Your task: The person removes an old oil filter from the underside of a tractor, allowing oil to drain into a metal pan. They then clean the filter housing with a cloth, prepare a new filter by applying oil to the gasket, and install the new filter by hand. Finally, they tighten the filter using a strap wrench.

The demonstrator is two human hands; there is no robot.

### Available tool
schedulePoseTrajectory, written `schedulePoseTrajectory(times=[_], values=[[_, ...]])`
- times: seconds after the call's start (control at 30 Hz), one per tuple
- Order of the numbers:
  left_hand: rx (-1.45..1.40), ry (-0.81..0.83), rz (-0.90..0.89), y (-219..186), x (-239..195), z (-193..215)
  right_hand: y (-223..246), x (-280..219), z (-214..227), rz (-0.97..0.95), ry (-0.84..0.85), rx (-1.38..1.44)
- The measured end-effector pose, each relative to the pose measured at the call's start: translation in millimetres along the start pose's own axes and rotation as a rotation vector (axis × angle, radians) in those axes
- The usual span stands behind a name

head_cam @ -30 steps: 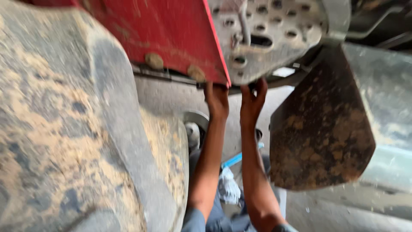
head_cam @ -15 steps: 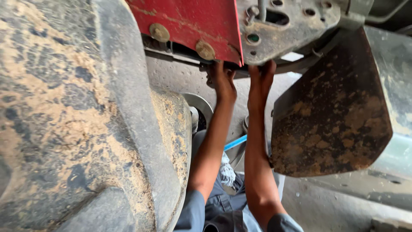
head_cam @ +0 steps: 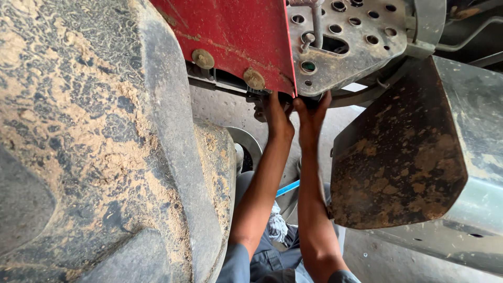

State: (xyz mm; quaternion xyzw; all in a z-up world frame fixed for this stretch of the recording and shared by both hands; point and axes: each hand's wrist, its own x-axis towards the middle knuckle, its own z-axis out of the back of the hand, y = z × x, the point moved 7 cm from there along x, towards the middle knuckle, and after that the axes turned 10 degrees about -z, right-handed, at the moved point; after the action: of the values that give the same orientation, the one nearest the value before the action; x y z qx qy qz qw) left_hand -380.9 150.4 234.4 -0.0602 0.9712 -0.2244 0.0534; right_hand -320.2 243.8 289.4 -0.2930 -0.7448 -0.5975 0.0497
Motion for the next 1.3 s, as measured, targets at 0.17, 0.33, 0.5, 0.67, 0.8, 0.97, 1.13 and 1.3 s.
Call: schedulePoseTrajectory(times=[0.17, 0.33, 0.5, 0.67, 0.8, 0.97, 1.13, 1.3], values=[[-0.098, 0.265, -0.191, -14.7, -9.1, -12.9, 2.4, -2.0, 0.6, -0.019, -0.076, -0.071], [-0.206, 0.207, -0.129, 3.4, 8.2, -6.2, -12.4, 9.7, 11.7, -0.076, -0.163, -0.095], [-0.003, -0.009, -0.086, 13.5, 10.2, 10.2, 4.4, -5.8, -1.6, 0.021, -0.036, -0.029], [-0.365, 0.42, -0.1, 10.8, 12.2, 8.9, -30.9, 11.1, 28.5, -0.309, -0.309, -0.101], [-0.235, 0.185, -0.075, 14.7, 21.1, 3.8, -19.2, 11.2, 25.0, -0.059, -0.094, 0.089], [-0.061, 0.048, -0.087, 6.8, 2.0, 7.6, 5.3, 6.8, 8.6, -0.023, 0.107, 0.346], [-0.303, 0.41, -0.062, -1.3, -5.1, -11.5, -10.0, 3.7, 21.9, -0.311, -0.244, 0.222], [0.03, -0.024, -0.054, 2.3, 4.7, 4.2, 18.4, 0.6, -2.8, -0.027, 0.062, 0.385]])
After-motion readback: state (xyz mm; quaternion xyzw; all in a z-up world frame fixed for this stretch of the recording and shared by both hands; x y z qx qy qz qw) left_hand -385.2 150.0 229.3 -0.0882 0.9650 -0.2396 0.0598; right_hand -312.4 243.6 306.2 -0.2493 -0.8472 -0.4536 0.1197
